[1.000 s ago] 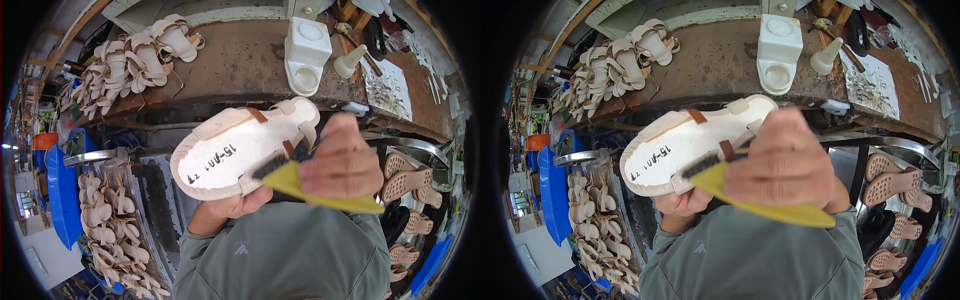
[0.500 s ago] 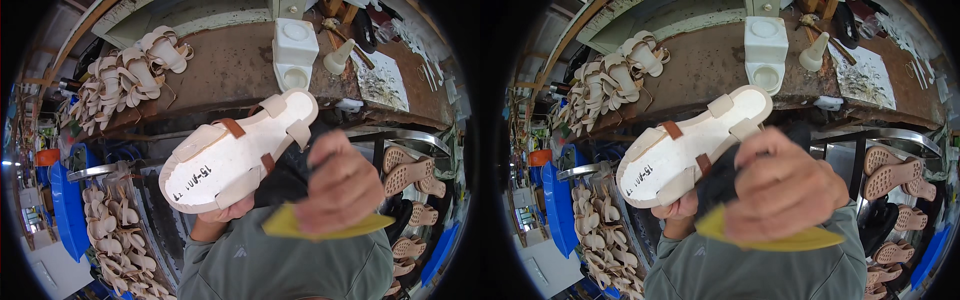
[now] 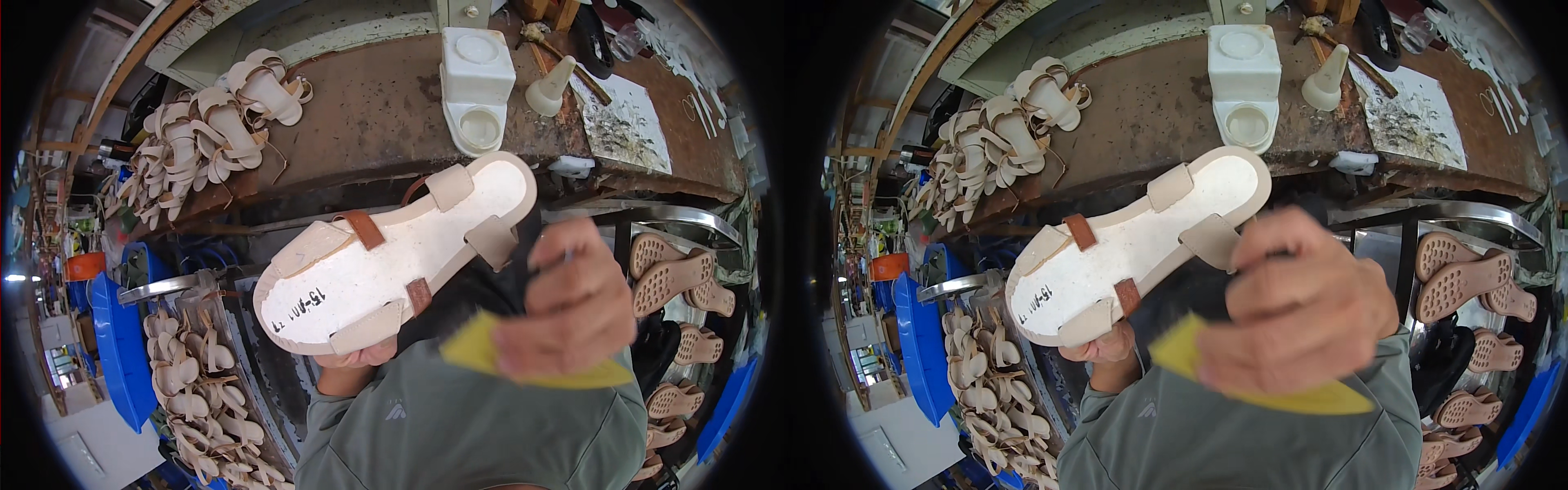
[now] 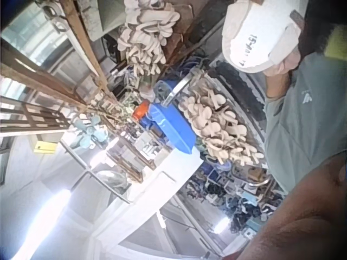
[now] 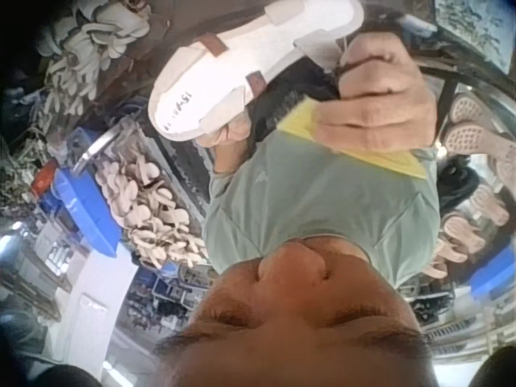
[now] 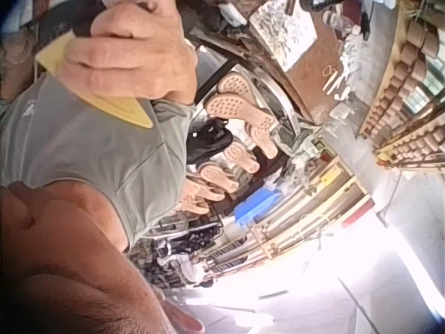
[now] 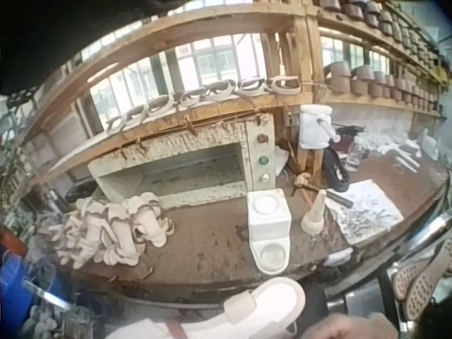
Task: The person repeatedly applies glue to the strap attachment points of multiple beige sandals using a small brush. They dip the brush into a white container, apply glue to the sole and strap areas, and then place each finished sandal on a nearby shelf.
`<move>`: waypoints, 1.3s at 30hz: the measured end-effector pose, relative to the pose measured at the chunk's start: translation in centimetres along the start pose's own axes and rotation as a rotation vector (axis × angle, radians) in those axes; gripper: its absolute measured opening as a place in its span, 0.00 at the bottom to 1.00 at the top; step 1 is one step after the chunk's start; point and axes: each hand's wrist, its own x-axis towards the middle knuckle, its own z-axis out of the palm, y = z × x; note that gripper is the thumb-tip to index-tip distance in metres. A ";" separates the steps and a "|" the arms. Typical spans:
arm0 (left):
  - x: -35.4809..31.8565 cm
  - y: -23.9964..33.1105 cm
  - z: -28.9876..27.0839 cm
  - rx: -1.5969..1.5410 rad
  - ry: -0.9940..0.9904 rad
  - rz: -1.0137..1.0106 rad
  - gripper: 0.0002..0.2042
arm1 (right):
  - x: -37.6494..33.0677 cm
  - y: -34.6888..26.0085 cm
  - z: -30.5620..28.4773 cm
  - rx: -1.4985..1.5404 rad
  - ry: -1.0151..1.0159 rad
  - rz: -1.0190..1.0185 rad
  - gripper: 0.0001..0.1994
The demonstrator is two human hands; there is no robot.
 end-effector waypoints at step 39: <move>1.7 1.1 -1.2 0.215 0.070 0.071 0.19 | 4.6 -0.4 4.0 -0.027 -0.014 0.003 0.11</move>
